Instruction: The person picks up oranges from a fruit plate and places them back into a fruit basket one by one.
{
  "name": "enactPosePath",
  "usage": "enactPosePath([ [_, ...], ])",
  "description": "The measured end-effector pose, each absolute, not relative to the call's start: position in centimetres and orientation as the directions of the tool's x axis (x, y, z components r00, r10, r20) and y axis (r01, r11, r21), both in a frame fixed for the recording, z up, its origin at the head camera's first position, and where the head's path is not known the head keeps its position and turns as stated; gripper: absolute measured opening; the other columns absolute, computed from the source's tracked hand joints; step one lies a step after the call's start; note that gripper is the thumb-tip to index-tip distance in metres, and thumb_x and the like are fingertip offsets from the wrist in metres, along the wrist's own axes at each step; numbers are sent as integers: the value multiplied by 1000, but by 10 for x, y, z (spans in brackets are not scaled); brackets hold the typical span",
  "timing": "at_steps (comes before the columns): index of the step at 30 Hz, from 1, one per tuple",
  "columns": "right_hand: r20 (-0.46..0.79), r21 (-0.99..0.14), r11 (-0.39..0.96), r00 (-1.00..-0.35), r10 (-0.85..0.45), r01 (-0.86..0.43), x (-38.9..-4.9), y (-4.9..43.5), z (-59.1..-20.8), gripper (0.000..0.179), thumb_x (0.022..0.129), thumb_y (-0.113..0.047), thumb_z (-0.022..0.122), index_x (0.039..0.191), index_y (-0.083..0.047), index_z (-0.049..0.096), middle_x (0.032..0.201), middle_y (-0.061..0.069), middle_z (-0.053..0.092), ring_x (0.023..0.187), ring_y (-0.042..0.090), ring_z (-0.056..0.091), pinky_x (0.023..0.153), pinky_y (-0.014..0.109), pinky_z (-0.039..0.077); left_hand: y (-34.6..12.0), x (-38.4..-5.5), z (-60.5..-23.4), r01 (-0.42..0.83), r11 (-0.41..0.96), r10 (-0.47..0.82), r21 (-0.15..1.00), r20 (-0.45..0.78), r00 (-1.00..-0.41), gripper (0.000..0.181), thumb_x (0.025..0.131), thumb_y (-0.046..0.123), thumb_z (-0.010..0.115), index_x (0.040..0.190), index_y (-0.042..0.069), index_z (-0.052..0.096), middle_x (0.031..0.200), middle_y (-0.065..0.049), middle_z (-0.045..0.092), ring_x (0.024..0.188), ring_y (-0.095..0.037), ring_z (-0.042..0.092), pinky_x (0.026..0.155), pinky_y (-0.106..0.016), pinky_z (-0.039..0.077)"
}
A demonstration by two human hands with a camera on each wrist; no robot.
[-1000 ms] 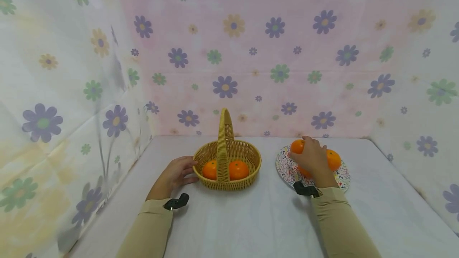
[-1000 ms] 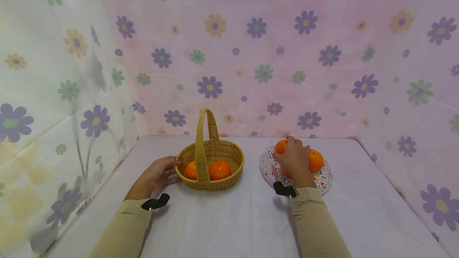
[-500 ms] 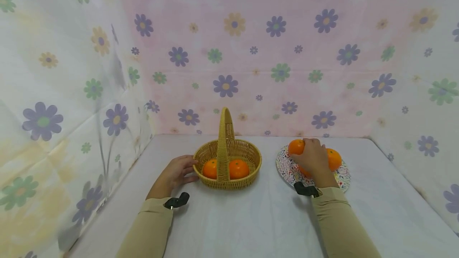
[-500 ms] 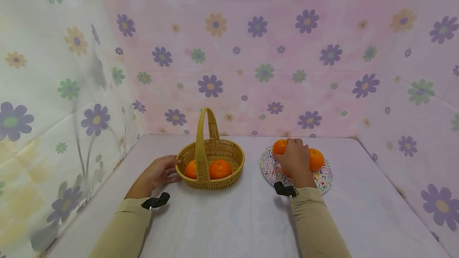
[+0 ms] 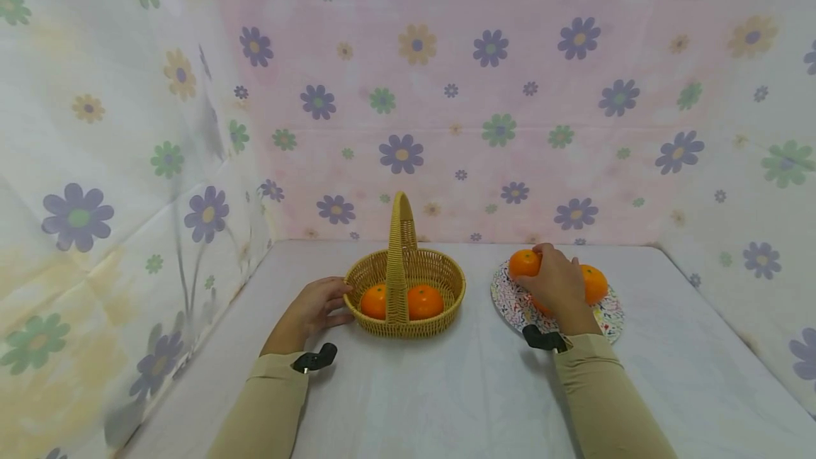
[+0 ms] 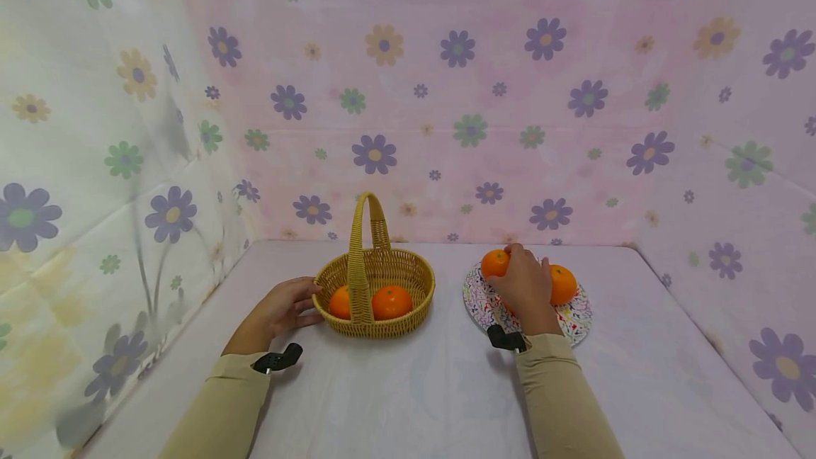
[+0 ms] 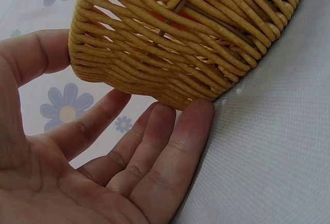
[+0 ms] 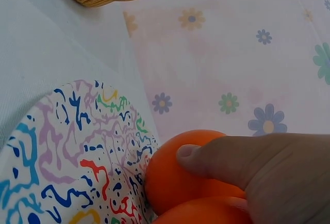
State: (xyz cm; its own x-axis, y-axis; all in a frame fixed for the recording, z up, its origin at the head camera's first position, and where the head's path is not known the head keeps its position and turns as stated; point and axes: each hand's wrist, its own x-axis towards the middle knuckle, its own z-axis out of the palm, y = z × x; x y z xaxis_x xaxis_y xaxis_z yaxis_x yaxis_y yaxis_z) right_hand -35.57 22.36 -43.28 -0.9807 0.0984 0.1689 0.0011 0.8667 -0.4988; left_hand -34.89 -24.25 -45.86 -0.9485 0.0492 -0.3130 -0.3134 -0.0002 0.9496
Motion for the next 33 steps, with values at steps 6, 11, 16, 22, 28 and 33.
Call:
enactPosePath([
  [6,173,-509,861,-978,118,13,-356,223,-434,75,87,-37,82,142,0,46,137,28,59,132,47,51,125,70,8,-242,-351,-460,-318,5,43,948,-318,-947,45,97,24,66,138,7,60,132,-11,65,110,-23,67,93,-50,61],
  [11,159,-455,890,-982,101,18,-355,223,-434,84,85,-44,81,148,1,46,137,29,56,132,48,47,124,71,11,-242,-352,-460,-317,6,39,949,-317,-948,46,97,25,66,138,7,59,132,-12,64,110,-23,67,93,-50,61],
  [16,144,-412,911,-987,76,10,-355,222,-434,87,84,-45,82,149,0,45,137,29,56,131,50,49,122,73,10,-242,-351,-460,-316,1,36,949,-316,-948,45,96,24,66,137,6,60,130,-11,65,109,-22,67,93,-50,61],
  [22,141,-452,892,-987,79,7,-354,221,-432,85,83,-44,83,147,0,46,137,26,62,128,49,54,121,75,7,-243,-351,-461,-316,5,34,949,-316,-948,45,96,25,67,137,7,60,130,-11,66,109,-22,67,94,-50,61],
  [28,168,-488,873,-980,102,7,-354,221,-431,85,84,-46,81,147,-1,46,136,25,62,124,46,54,119,73,20,-243,-350,-460,-316,6,36,949,-316,-948,45,96,25,67,137,6,60,132,-12,65,112,-24,66,94,-50,61],
  [33,196,-504,863,-974,116,1,-355,220,-431,84,84,-48,81,147,-4,48,134,21,63,116,42,56,106,67,39,-242,-351,-460,-316,9,38,949,-316,-948,46,97,25,66,138,7,59,136,-13,63,116,-26,66,95,-50,60],
])
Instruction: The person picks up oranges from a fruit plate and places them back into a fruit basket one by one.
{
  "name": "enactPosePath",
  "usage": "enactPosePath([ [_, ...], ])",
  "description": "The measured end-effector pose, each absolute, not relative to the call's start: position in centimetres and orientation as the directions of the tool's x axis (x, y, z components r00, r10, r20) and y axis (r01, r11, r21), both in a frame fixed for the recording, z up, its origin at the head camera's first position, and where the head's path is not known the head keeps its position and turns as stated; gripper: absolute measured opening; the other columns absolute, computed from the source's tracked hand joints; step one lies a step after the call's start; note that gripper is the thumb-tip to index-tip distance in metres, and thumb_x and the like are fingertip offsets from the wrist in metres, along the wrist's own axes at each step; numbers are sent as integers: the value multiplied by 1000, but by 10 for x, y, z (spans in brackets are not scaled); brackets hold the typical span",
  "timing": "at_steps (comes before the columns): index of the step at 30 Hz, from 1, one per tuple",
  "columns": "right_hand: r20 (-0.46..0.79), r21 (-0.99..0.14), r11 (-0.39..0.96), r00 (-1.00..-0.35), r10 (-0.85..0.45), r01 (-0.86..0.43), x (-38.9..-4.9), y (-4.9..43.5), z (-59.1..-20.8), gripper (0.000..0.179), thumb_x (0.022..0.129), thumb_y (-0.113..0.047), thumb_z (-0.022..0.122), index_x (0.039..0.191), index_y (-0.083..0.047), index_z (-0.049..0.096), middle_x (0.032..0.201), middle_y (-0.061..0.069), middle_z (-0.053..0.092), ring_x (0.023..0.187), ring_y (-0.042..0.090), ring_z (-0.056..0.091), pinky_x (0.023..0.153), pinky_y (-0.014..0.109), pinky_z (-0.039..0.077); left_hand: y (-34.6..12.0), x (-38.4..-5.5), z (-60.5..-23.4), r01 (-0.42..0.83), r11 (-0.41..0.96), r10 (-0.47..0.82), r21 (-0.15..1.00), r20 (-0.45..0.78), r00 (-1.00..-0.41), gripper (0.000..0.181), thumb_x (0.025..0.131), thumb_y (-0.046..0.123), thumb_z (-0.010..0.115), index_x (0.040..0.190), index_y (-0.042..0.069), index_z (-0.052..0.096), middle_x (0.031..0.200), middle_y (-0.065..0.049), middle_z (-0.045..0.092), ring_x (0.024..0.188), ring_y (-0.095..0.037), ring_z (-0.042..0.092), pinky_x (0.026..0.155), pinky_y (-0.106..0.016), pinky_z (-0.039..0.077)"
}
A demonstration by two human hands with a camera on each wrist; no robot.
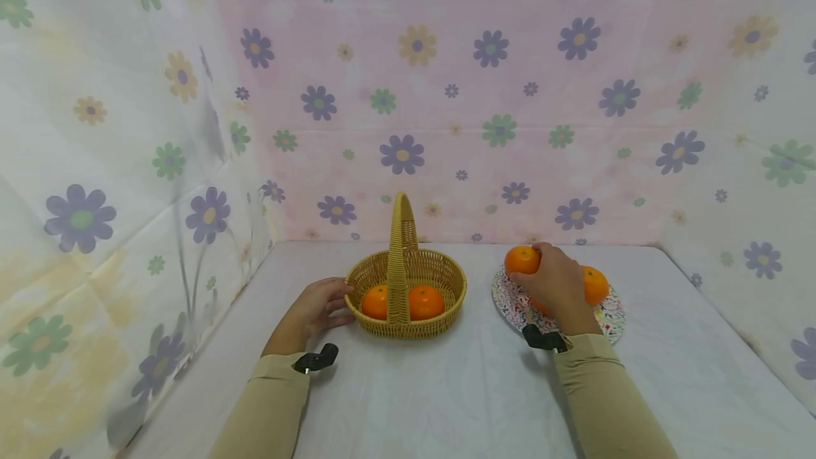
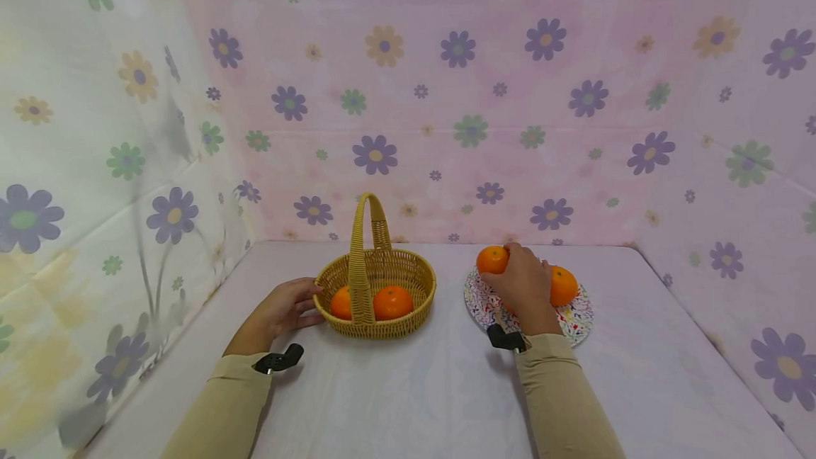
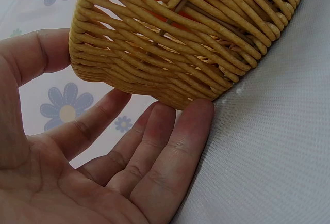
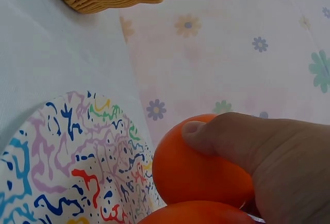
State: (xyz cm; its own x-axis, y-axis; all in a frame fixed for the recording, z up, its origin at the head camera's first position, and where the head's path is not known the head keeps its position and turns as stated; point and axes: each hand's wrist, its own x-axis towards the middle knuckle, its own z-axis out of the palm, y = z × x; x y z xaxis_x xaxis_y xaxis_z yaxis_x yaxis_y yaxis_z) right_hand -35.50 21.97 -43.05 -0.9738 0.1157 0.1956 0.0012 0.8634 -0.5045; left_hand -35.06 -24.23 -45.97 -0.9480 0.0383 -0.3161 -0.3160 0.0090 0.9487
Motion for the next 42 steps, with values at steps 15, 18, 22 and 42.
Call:
enactPosePath([
  [15,236,-559,828,-966,105,-46,-348,211,-417,86,85,-50,80,151,-8,45,142,18,59,119,39,56,104,64,47,-244,-351,-462,-315,2,42,949,-315,-948,47,96,26,67,139,6,59,135,-13,64,115,-25,66,94,-50,61],
  [18,237,-573,818,-966,101,-55,-346,209,-412,86,85,-50,80,151,-8,44,142,18,58,119,39,56,104,63,48,-244,-351,-461,-315,7,43,949,-315,-948,48,96,26,67,139,6,59,136,-13,64,115,-25,66,95,-50,61],
  [22,250,-583,809,-964,89,-77,-343,205,-408,85,86,-48,80,151,-7,44,141,18,58,119,39,56,104,63,49,-243,-351,-460,-318,5,42,948,-318,-947,47,96,26,67,138,6,59,135,-13,64,114,-24,66,95,-50,61],
  [42,330,-586,782,-944,-11,-214,-338,186,-398,80,84,-42,84,146,-5,50,142,19,58,118,38,58,103,59,52,-242,-348,-458,-313,0,51,950,-313,-948,47,97,25,66,138,4,58,131,-11,66,109,-22,68,95,-49,61],
])
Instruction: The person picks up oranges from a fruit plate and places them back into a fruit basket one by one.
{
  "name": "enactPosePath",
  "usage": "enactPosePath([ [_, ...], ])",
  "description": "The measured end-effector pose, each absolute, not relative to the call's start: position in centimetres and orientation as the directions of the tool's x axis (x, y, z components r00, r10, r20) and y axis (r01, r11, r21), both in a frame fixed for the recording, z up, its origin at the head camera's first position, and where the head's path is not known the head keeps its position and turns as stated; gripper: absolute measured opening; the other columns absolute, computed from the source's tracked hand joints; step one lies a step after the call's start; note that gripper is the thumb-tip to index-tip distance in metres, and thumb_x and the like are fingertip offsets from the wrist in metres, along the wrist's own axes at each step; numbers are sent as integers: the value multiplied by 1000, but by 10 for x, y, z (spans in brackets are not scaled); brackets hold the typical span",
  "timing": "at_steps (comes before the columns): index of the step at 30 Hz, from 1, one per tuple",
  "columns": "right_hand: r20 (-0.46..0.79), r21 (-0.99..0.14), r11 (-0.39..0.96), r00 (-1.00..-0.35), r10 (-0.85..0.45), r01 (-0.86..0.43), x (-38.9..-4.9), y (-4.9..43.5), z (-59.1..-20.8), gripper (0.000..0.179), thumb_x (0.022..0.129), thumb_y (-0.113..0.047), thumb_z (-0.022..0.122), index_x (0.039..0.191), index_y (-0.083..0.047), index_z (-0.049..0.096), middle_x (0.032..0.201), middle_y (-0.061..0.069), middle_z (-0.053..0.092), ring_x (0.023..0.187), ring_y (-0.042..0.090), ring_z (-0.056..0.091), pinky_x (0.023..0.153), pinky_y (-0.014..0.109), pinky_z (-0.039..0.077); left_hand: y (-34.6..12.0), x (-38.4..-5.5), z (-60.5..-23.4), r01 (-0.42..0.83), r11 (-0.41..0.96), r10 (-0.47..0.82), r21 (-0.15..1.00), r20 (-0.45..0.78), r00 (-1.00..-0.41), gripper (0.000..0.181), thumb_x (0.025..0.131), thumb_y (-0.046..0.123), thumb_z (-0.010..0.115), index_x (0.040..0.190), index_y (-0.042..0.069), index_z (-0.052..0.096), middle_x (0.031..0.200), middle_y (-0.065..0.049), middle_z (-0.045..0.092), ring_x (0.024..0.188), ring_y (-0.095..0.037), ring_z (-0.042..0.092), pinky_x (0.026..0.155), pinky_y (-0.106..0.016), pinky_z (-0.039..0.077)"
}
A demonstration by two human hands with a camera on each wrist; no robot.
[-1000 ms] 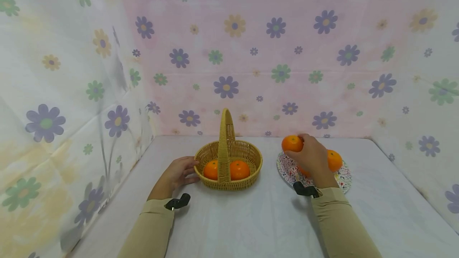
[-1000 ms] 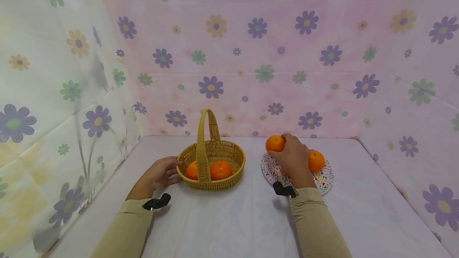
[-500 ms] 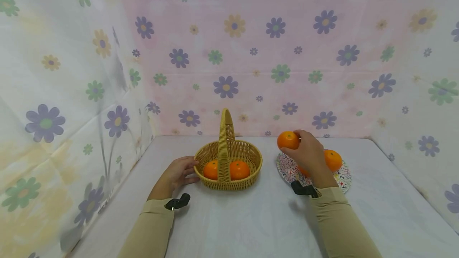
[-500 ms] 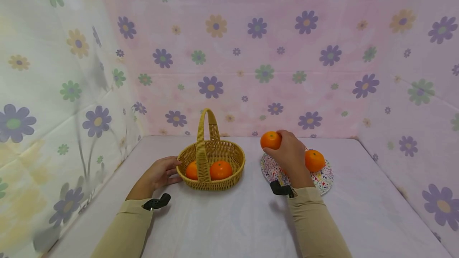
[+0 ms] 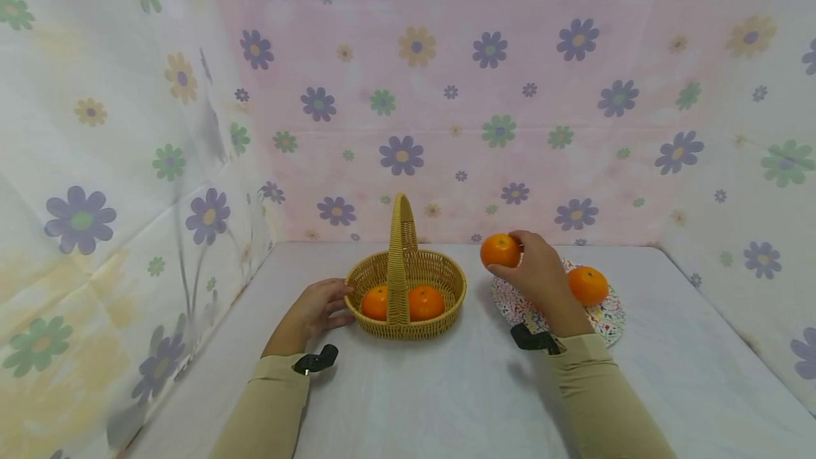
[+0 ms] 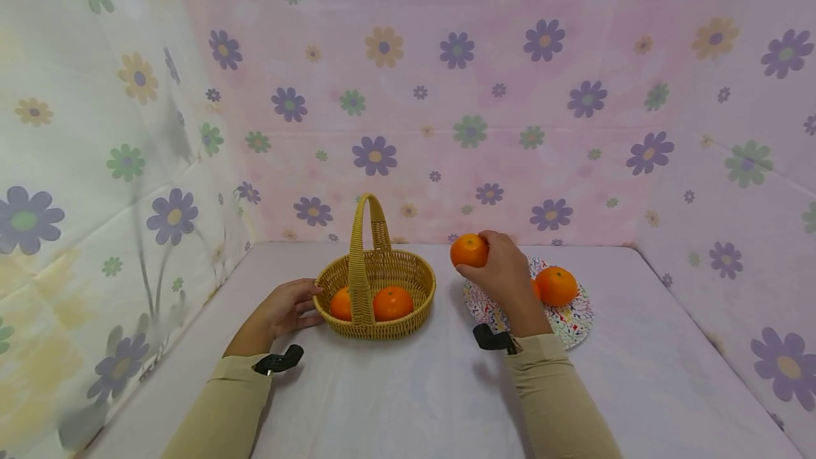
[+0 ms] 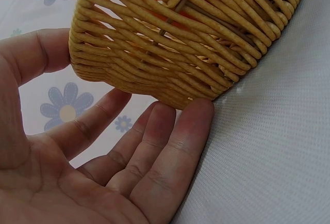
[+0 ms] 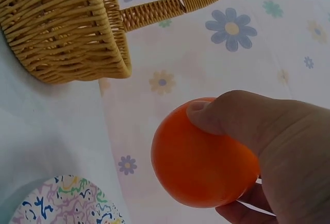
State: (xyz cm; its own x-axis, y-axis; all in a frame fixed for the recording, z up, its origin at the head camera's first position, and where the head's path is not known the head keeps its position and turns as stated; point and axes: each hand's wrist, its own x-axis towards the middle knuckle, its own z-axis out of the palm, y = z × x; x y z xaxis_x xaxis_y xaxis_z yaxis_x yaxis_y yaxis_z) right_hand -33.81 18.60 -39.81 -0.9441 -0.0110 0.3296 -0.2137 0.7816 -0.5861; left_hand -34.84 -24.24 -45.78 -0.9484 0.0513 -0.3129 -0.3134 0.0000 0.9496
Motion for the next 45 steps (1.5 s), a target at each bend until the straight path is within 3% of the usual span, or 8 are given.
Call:
enactPosePath([
  [29,333,-548,786,-937,-107,-284,-327,150,-396,77,82,-40,87,143,-9,52,137,12,61,113,31,61,99,51,57,-243,-350,-461,-317,-7,48,948,-316,-947,44,98,24,65,138,6,59,131,-10,66,109,-21,68,94,-50,61],
  [45,372,-515,787,-916,-150,-339,-322,139,-395,77,82,-41,86,145,-12,52,143,10,58,123,32,60,104,53,55,-244,-350,-461,-321,-13,52,947,-320,-946,43,97,24,66,137,6,60,128,-10,66,109,-21,68,93,-50,62],
])
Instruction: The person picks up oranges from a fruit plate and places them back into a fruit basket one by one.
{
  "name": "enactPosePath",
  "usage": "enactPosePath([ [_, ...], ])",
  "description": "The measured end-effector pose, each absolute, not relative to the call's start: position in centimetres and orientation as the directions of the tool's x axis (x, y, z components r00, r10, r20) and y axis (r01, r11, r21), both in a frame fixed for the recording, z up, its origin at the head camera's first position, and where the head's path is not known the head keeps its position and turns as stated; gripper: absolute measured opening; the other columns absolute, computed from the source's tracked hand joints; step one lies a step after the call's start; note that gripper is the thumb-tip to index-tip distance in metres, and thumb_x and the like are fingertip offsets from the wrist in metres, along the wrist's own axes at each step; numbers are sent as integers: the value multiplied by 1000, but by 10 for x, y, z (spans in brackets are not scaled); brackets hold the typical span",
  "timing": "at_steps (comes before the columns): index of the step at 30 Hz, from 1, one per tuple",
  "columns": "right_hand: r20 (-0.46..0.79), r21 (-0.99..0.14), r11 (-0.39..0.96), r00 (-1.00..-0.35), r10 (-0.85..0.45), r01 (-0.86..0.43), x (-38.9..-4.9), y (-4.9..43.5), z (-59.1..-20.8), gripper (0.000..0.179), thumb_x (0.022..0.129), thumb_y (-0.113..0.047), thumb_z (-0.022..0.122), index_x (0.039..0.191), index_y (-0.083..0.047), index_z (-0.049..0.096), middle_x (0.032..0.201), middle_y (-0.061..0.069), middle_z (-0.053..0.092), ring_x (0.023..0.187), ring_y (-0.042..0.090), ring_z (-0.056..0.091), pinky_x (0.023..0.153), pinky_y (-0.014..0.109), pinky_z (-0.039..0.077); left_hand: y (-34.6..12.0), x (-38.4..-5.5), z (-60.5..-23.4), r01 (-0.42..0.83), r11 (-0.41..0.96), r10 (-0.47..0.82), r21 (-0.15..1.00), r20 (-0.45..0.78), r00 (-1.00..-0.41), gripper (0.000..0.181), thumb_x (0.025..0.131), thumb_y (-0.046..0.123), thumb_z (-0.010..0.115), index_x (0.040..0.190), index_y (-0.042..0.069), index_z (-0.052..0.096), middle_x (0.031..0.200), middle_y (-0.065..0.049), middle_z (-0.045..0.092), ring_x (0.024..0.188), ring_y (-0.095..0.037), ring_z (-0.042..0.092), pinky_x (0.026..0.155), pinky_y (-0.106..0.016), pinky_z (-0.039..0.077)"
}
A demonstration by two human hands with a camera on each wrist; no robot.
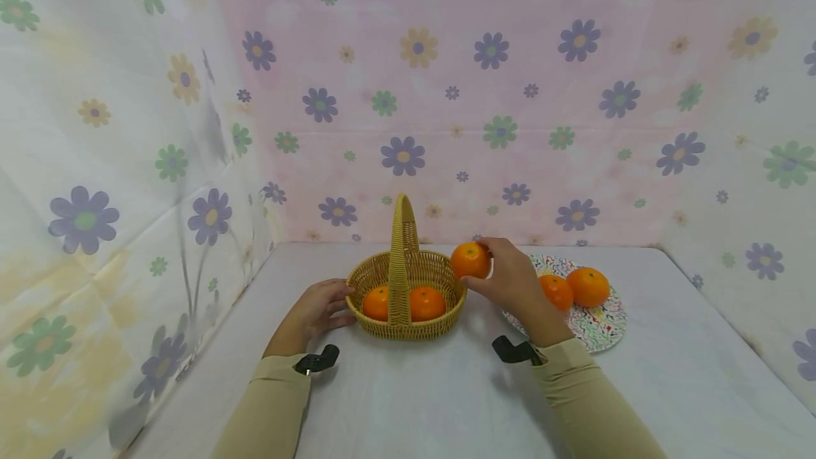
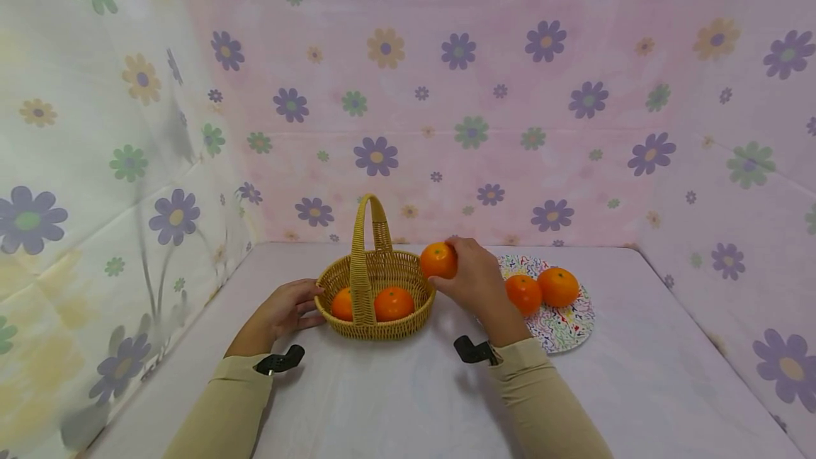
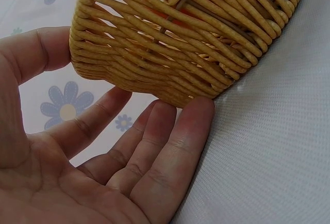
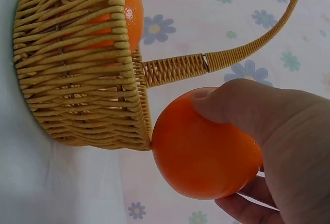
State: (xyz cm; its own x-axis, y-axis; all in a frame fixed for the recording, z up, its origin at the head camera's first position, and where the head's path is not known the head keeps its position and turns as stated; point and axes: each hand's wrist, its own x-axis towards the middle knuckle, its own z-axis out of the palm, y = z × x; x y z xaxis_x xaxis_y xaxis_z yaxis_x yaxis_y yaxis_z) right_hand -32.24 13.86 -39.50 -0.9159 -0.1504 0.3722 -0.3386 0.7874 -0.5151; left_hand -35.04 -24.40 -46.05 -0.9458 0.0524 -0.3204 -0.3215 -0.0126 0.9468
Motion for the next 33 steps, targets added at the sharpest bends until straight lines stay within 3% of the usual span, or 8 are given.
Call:
enactPosePath([
  [33,462,-428,772,-848,-260,-470,-318,111,-410,70,80,-38,89,139,-16,59,136,5,63,123,27,64,104,49,56,-244,-349,-458,-315,-8,57,949,-315,-948,49,95,24,68,139,5,58,130,-11,66,111,-22,68,96,-50,60],
])
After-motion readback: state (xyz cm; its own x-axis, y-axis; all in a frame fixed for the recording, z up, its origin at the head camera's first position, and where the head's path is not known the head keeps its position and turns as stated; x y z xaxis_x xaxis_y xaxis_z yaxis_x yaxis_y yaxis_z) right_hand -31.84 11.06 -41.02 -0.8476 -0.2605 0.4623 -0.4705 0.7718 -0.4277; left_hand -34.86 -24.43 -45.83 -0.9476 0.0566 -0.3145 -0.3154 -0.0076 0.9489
